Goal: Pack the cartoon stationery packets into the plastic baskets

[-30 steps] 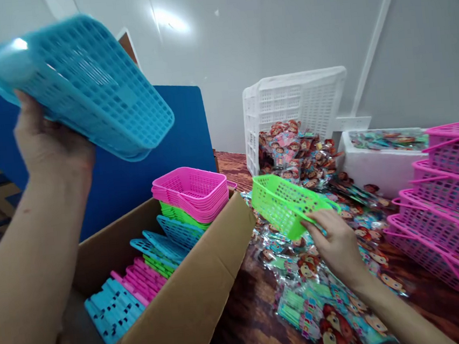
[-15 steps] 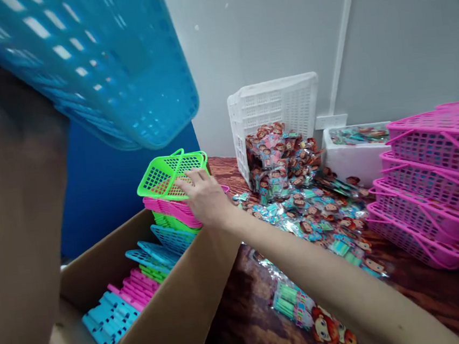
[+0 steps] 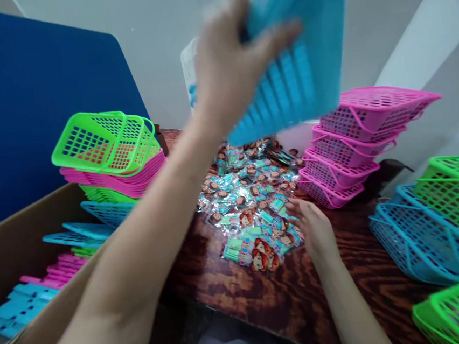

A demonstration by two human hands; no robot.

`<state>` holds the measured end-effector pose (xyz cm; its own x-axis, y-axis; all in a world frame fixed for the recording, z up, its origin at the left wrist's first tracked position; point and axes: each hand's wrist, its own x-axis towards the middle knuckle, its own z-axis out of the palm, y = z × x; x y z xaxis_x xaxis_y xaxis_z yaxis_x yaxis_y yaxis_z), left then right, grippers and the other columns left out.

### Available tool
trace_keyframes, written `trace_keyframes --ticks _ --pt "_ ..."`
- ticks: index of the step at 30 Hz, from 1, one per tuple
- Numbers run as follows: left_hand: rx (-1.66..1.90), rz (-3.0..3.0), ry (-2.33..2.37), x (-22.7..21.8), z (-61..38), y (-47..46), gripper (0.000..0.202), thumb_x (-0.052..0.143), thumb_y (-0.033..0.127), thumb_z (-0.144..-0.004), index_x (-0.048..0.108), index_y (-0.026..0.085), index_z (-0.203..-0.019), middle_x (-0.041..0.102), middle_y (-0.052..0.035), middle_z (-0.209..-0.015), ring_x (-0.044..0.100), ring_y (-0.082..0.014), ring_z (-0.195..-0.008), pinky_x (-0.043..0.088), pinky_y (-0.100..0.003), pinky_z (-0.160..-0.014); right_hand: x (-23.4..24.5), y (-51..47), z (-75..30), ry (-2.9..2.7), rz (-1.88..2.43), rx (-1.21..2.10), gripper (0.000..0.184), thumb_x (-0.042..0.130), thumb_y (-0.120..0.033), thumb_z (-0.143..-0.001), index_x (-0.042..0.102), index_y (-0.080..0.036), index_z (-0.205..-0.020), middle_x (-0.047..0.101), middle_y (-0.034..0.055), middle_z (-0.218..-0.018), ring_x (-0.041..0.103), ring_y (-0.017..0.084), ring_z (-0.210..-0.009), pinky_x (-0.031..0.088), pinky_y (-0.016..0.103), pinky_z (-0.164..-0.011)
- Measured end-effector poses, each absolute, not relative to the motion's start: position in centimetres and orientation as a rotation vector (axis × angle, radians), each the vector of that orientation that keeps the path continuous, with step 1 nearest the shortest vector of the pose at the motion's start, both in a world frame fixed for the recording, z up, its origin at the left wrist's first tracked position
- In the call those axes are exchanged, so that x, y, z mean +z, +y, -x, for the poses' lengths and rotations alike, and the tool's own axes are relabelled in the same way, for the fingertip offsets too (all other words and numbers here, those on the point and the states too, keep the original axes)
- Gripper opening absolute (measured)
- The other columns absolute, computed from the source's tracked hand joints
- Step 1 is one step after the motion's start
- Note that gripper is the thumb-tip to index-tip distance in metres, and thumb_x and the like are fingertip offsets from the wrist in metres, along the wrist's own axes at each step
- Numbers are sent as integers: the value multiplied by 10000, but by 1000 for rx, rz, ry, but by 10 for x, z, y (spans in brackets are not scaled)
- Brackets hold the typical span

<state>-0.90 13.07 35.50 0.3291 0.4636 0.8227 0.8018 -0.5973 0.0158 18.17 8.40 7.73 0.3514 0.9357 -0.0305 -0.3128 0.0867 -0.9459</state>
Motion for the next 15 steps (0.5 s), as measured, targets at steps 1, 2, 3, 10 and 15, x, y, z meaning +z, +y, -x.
trace_keyframes --ticks 1,2,3,10,15 --pt "-1272 2153 -1174 329 -8 128 493 423 491 -974 626 42 -984 606 -33 -896 601 -228 -1036 409 -396 -911 68 67 -197 -659 1125 1022 435 772 -521 -680 685 -198 -958 716 51 -955 668 194 -881 510 281 -717" --pt "-1305 2203 -1105 298 -25 124 380 651 479 -881 630 103 -927 627 -23 -858 614 -202 -933 435 -404 -929 60 50 -210 -602 1156 985 450 780 -520 -681 677 -206 -987 714 47 -984 669 186 -879 510 284 -739" --pt "-1277 2319 -994 265 -40 119 325 725 447 -840 618 144 -891 635 -9 -847 608 -193 -898 415 -433 -1002 54 33 -221 -553 1184 936 467 770 -533 -697 667 -217 -1026 709 45 -1020 667 183 -887 509 288 -752" --pt "-858 3064 -390 97 -92 68 276 622 449 -920 588 194 -822 620 -31 -826 577 -208 -862 237 -501 -1176 29 -71 -261 -464 1488 537 598 605 -549 -866 490 -240 -1365 562 97 -1360 556 269 -1207 485 374 -918" --pt "-610 3292 -229 67 -92 35 71 585 222 -921 635 207 -970 635 -65 -938 592 -226 -965 154 -525 -1208 29 -111 -265 -883 1757 139 486 501 -454 -942 516 -187 -1348 520 170 -1395 484 346 -1292 393 519 -1051"
